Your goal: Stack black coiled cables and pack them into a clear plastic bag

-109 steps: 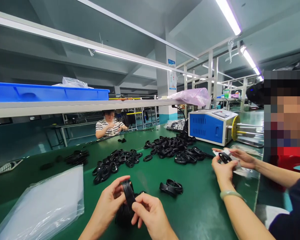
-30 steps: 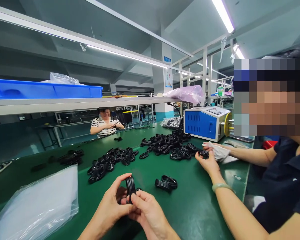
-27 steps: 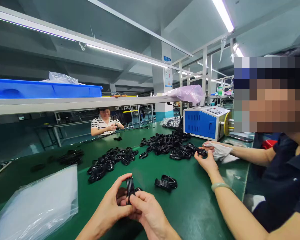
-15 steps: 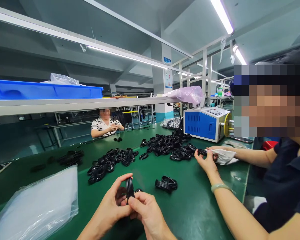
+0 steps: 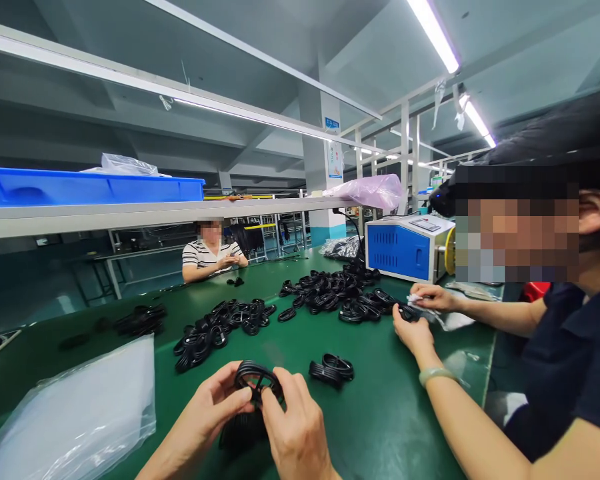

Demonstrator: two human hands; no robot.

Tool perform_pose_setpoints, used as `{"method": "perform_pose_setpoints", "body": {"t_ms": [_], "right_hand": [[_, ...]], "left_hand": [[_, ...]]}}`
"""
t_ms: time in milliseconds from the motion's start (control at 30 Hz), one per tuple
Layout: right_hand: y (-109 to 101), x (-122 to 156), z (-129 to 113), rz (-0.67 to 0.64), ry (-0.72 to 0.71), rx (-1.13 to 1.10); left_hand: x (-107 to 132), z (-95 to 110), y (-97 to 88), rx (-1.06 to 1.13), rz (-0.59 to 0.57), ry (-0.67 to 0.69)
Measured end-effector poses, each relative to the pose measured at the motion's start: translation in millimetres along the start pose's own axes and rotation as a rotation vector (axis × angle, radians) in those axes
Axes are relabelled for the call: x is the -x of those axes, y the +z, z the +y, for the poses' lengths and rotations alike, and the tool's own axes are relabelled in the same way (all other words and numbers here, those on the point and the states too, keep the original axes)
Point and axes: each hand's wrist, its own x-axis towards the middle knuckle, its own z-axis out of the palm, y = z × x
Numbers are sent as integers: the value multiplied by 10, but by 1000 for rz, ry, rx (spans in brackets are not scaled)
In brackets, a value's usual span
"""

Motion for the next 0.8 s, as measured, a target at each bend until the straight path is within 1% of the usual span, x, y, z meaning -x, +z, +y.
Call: {"method": "perform_pose_setpoints", "body": {"t_ms": [67, 133, 200, 233, 267, 300, 400, 433, 467, 533, 600, 667, 800], "right_hand": [[-7, -8, -8, 53, -74, 87], [-30, -26, -34, 44, -95, 72], [-54, -37, -69, 4, -73, -58], [-61, -38, -84, -20, -32, -160], [-63, -36, -96, -41, 52, -273], [-60, -33, -102, -65, 183, -393], [-36, -39, -84, -191, 703, -759], [-30, -50, -70, -250, 834, -868], [-26, -65, -55, -317, 913, -968], [-28, -99, -32, -434, 967, -1131], [-37, -125, -28, -491, 971, -1247], [-44, -134, -36, -492, 982, -1318], [-44, -116, -46, -487, 1027, -1378]], "left_hand": [[-5, 23, 19, -39, 52, -18], [-7, 42, 23, -77, 96, -24], [-8, 54, 18, -95, 121, -25], [-7, 58, 15, -102, 131, -25], [-6, 63, 12, -116, 144, -24], [-5, 67, 10, -145, 160, -23], [-5, 73, 15, -280, 192, -20], [-7, 71, 19, -317, 192, -20], [-11, 66, 25, -342, 187, -23], [-20, 51, 37, -372, 185, -35], [-28, 31, 45, -387, 199, -52], [-28, 9, 50, -401, 217, -60], [-14, -24, 57, -403, 249, -30]]}}
